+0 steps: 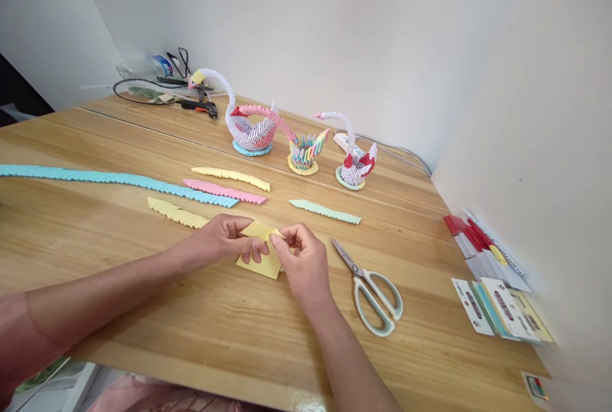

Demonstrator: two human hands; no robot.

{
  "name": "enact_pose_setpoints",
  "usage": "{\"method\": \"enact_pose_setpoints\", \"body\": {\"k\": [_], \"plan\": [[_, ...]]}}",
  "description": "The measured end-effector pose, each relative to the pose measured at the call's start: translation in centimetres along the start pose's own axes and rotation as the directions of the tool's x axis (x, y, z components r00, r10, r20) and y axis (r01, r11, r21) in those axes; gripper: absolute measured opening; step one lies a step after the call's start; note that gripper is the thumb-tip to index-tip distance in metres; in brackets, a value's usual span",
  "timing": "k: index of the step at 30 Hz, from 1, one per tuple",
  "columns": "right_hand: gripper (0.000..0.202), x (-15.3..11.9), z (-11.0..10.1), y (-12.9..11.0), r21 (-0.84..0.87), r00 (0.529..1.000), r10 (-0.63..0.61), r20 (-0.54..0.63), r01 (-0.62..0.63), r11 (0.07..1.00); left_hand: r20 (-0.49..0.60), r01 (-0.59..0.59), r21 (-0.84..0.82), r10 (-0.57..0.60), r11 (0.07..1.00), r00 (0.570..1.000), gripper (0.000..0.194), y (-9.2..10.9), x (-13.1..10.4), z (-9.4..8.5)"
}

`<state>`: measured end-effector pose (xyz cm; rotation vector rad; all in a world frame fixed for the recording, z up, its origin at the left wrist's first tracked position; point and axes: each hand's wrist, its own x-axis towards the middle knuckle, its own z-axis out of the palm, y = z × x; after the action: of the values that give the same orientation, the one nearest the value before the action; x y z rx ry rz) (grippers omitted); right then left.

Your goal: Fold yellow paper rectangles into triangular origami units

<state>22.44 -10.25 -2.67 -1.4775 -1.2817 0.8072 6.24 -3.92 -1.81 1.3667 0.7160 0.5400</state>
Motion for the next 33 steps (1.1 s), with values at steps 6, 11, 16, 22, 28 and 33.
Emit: {"method": "enact_pose_setpoints", "body": {"k": [6, 11, 16, 22, 28, 33], "plan": [[0.02, 0.01, 0.15, 0.09, 0.049, 1.0, 0.017, 0.004, -0.017, 0.999, -0.012, 0.02, 0.04, -0.02, 0.999, 1.0, 0.019, -0.54, 0.09, 0.0], [0.022, 0.1, 0.14, 0.05, 0.021, 0.999, 0.021, 0.033, -0.022, 1.0, -0.02, 0.019, 0.044, -0.019, 0.999, 1.0, 0.019, -0.84, 0.21, -0.03], [0.019, 0.08, 0.04, -0.19, -0.023, 0.999, 0.002, 0.034, -0.001, 1.0, -0.025, 0.018, 0.007, -0.018, 1.0, 1.0, 0.016, -0.6, 0.24, 0.12], [0.019, 0.12, 0.05, -0.07, 0.08, 0.995, 0.07, 0.078, -0.076, 0.994, -0.048, 0.02, 0.001, -0.02, 1.0, 0.999, 0.014, -0.03, 0.04, 0.22], [0.019, 0.03, 0.09, -0.35, 0.275, 0.97, 0.176, 0.169, -0.218, 0.936, -0.137, -0.048, -0.016, 0.045, 0.999, 0.99, 0.022, -0.01, 0.13, 0.18], [0.022, -0.04, 0.15, -0.33, 0.318, 0.969, 0.196, 0.151, -0.236, 0.918, -0.135, -0.039, -0.011, 0.037, 0.999, 0.99, 0.024, -0.21, 0.24, 0.39]]}}
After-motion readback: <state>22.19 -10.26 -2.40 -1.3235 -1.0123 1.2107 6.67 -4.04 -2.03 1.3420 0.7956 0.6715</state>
